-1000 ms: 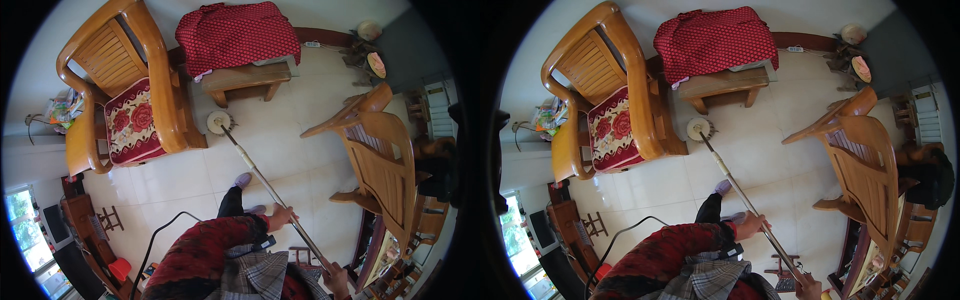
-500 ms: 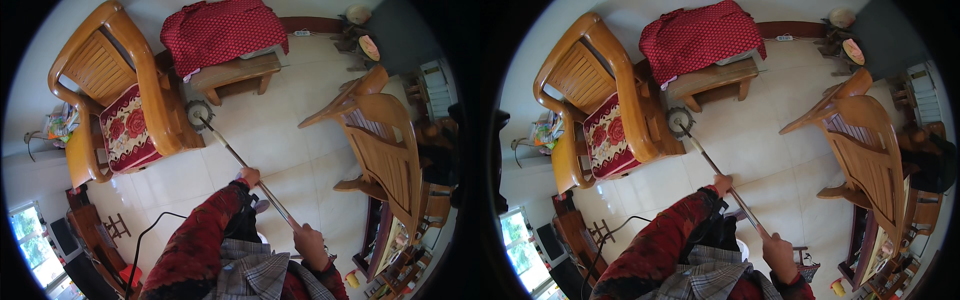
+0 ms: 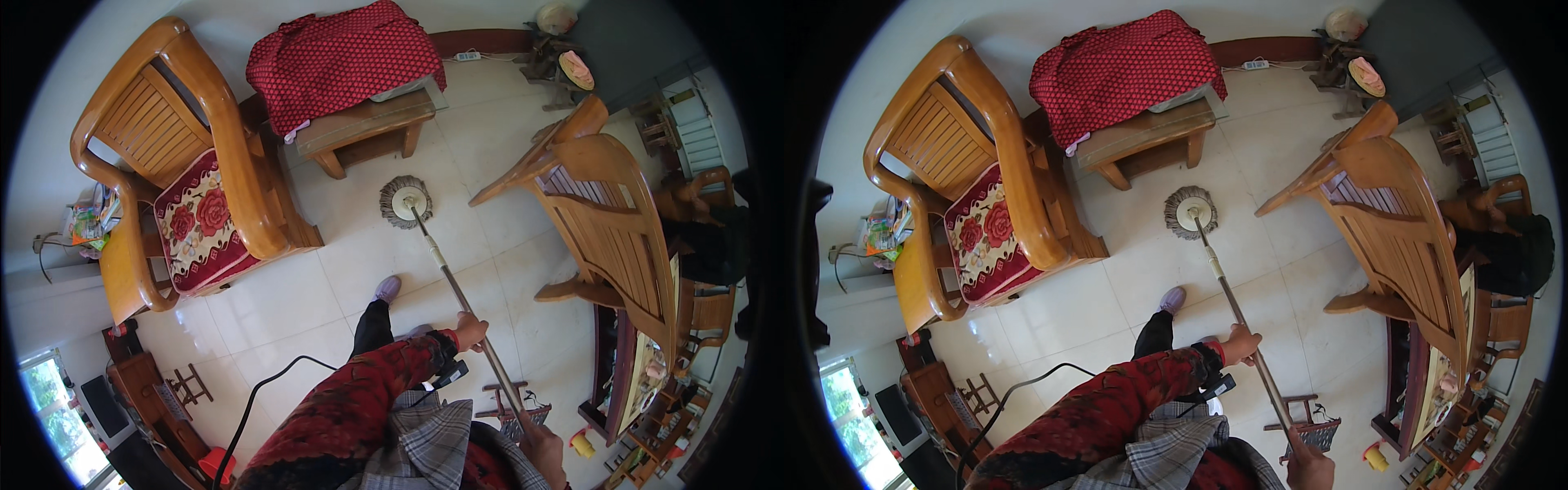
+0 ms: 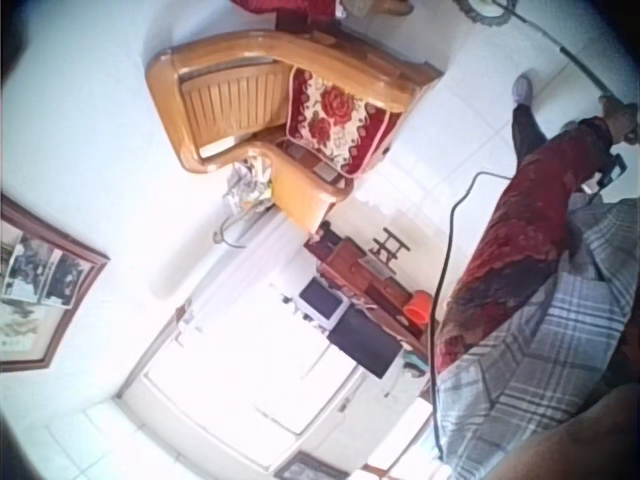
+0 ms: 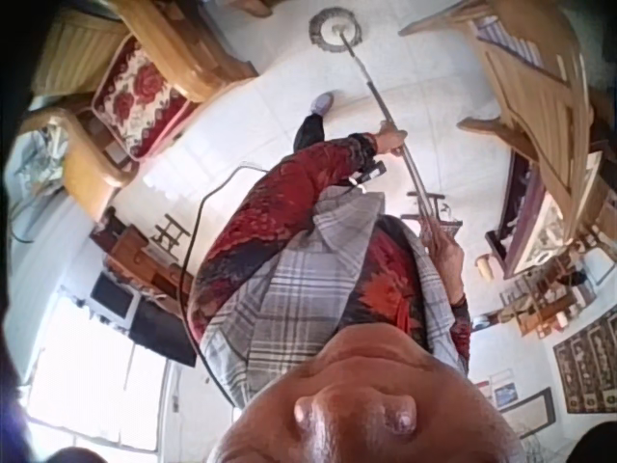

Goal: The person mops the tiled floor with a mop and bucket, then wipes a wooden chair with a cloth. The person moves around the living room, mopping under furniture and wiping the chair's seat and armrests.

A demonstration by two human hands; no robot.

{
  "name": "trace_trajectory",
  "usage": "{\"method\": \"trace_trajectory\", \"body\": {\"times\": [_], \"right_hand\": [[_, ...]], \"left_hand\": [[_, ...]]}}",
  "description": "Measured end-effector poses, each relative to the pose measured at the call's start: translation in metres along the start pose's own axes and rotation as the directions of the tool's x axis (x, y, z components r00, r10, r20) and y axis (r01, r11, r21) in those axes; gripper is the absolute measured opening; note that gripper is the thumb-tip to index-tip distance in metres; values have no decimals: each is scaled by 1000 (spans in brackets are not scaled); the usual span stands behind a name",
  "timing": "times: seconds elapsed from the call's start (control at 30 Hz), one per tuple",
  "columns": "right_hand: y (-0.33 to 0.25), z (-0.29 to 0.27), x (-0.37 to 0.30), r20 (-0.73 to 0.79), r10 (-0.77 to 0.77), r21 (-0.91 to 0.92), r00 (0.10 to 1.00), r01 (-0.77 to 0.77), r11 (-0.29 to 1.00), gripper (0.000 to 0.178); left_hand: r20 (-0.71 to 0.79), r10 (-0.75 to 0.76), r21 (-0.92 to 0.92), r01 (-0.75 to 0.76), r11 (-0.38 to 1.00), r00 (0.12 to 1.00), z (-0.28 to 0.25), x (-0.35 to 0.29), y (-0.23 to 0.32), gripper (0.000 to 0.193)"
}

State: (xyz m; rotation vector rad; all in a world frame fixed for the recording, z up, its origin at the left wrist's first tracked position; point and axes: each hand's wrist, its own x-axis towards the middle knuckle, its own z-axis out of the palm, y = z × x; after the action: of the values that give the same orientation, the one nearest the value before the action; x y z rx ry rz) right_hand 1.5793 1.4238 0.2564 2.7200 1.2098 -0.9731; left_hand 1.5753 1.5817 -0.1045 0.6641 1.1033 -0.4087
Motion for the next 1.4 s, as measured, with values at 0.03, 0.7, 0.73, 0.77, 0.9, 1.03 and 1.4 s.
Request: {"method": "trace_trajectory", "body": {"times": [0.03, 0.7, 0.73, 0.77, 0.9, 1.03, 1.4], "right_hand": [[3, -6, -3, 5, -3, -7, 1000, 3, 1000, 58], [36, 75, 24, 0, 42, 55, 999, -42, 998, 50], [42, 82, 8, 38, 99, 78, 994, -102, 992, 50], [44, 92, -8, 46, 169, 88, 985, -173, 981, 53], [55, 124, -74, 193, 395, 288, 898, -437, 852, 53], [57, 122, -139, 301, 499, 447, 813, -583, 679, 34], [60, 50, -228, 106, 629, 372, 770, -617, 693, 9]], "left_hand": [[-24, -9, -62, 8, 998, 1000, 7, -17, 8, 47], [-56, 8, 257, 6, 966, 998, -63, 37, -7, 23], [-23, -4, 344, 11, 939, 1000, -51, 39, -20, 23], [43, -65, 472, 37, 881, 997, -39, 40, -33, 25], [378, -149, 759, -214, 615, 914, 0, 53, -91, 41], [800, -223, 596, -692, 407, 558, 66, 50, -157, 61], [481, -493, 477, 256, 841, 725, 189, -82, -149, 43]]}}
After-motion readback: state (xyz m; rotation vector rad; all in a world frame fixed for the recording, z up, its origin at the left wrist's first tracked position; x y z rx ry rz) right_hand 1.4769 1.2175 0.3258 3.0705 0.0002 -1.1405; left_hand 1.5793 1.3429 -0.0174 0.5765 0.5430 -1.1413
